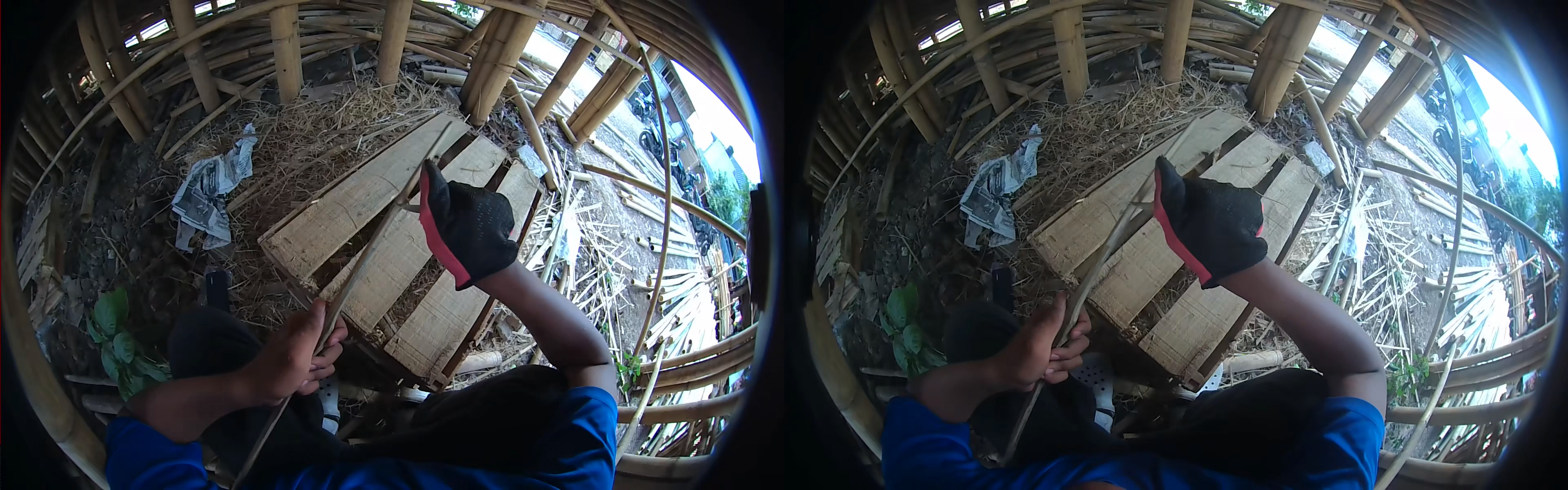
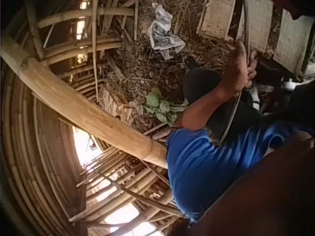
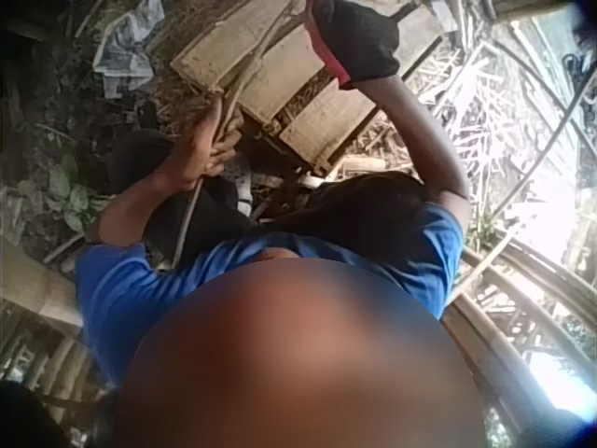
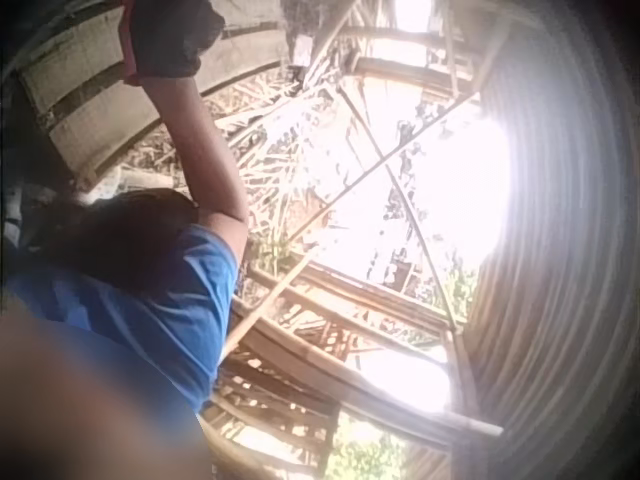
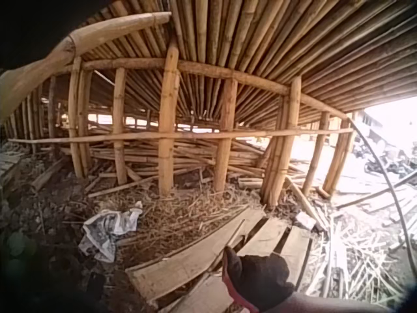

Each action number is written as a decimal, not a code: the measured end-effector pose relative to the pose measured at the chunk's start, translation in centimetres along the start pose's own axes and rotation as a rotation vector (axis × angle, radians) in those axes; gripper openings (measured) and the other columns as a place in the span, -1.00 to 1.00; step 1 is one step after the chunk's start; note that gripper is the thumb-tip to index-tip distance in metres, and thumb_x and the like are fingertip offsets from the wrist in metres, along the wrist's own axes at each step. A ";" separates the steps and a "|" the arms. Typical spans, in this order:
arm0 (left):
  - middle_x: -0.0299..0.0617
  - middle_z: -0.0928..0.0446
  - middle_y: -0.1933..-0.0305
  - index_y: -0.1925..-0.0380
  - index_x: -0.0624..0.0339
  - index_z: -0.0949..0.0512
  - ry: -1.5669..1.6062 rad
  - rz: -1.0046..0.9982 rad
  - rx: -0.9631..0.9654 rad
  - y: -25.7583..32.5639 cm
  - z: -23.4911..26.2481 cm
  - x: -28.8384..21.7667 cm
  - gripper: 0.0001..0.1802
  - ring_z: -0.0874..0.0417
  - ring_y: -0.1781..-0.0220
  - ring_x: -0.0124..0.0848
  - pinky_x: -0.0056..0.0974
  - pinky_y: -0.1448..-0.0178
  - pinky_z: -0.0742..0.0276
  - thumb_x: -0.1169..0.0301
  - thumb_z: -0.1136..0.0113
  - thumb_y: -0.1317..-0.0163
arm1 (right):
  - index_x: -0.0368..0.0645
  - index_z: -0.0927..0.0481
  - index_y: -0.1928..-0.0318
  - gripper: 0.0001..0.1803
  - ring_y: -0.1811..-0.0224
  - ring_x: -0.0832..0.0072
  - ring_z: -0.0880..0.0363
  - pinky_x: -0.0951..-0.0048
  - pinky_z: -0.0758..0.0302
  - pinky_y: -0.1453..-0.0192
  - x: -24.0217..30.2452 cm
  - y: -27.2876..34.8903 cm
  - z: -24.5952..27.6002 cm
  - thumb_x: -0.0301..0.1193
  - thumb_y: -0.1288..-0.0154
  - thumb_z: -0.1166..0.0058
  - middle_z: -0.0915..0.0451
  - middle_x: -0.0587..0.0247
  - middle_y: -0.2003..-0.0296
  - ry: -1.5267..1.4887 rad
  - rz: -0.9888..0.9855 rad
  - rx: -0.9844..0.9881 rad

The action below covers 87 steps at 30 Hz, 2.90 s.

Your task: Scraping the outer layer of a bamboo stick using a knife.

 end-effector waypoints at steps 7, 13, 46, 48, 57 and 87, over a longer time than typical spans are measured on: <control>-0.45 -0.12 0.62 0.27 0.09 -0.34 -0.152 -0.118 -0.141 -0.4 1.5 0.7 -0.43 -0.15 0.63 -0.59 -0.37 0.53 -0.14 -0.15 0.39 -0.60 | -0.16 -0.43 -0.31 -0.44 0.66 0.32 -0.61 0.23 -0.41 0.65 5.5 1.9 -0.5 -0.27 -0.34 -0.13 -0.58 0.31 0.60 0.204 0.317 -0.061; -0.14 -0.37 0.57 0.23 0.29 -0.44 -0.679 -0.307 -0.378 0.5 2.6 -2.2 -0.52 -0.45 0.50 -0.32 -0.11 0.31 -0.36 0.08 0.24 -0.64 | 0.10 -0.60 -0.02 -0.75 0.69 0.33 -0.59 0.23 -0.39 0.66 5.5 0.3 -1.8 -0.20 -0.41 -0.07 -0.56 0.38 0.68 0.178 0.284 -0.070; 0.00 -0.43 0.53 0.18 0.31 -0.47 -0.676 -0.392 -0.567 1.2 3.6 -4.2 -0.47 -0.51 0.46 -0.08 -0.04 0.26 -0.39 0.03 0.24 -0.64 | 0.10 -0.65 0.68 -0.41 0.73 0.24 -0.56 0.21 -0.45 0.61 4.8 -4.6 1.1 0.04 -0.49 0.06 -0.57 0.32 0.74 0.252 0.161 -0.307; 0.01 -0.44 0.52 0.19 0.31 -0.47 -0.656 -0.403 -0.564 1.3 3.5 -3.9 -0.48 -0.52 0.44 -0.06 -0.03 0.25 -0.39 0.04 0.24 -0.64 | 0.09 -0.65 0.67 -0.42 0.73 0.24 -0.56 0.18 -0.46 0.63 5.2 -4.1 1.3 0.01 -0.49 0.05 -0.56 0.31 0.74 0.186 0.106 -0.319; 0.00 -0.42 0.58 0.20 0.31 -0.46 -0.779 -0.497 -0.570 2.0 1.6 -5.4 -0.52 -0.54 0.50 0.00 0.00 0.30 -0.38 0.10 0.24 -0.64 | 0.10 -0.70 0.52 -0.52 0.66 0.28 -0.62 0.22 -0.47 0.64 6.3 -4.2 1.2 -0.01 -0.49 0.05 -0.54 0.39 0.74 0.242 0.164 -0.239; -0.19 -0.38 0.57 0.20 0.30 -0.47 -0.712 -0.489 -0.523 2.7 0.9 -4.9 -0.56 -0.43 0.51 -0.38 -0.17 0.33 -0.35 0.09 0.12 -0.62 | -0.19 -0.67 0.05 -0.72 0.48 0.75 -0.39 0.60 -0.27 0.43 3.0 1.3 -4.8 -0.26 -0.42 -0.10 -0.49 0.50 0.47 -1.159 -0.344 0.831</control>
Point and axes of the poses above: each hand's wrist, its own y-axis away from the middle knuckle, its own z-axis out of the back of the hand, x = y × z, the point moved 10 cm from there along -y, towards the middle knuckle
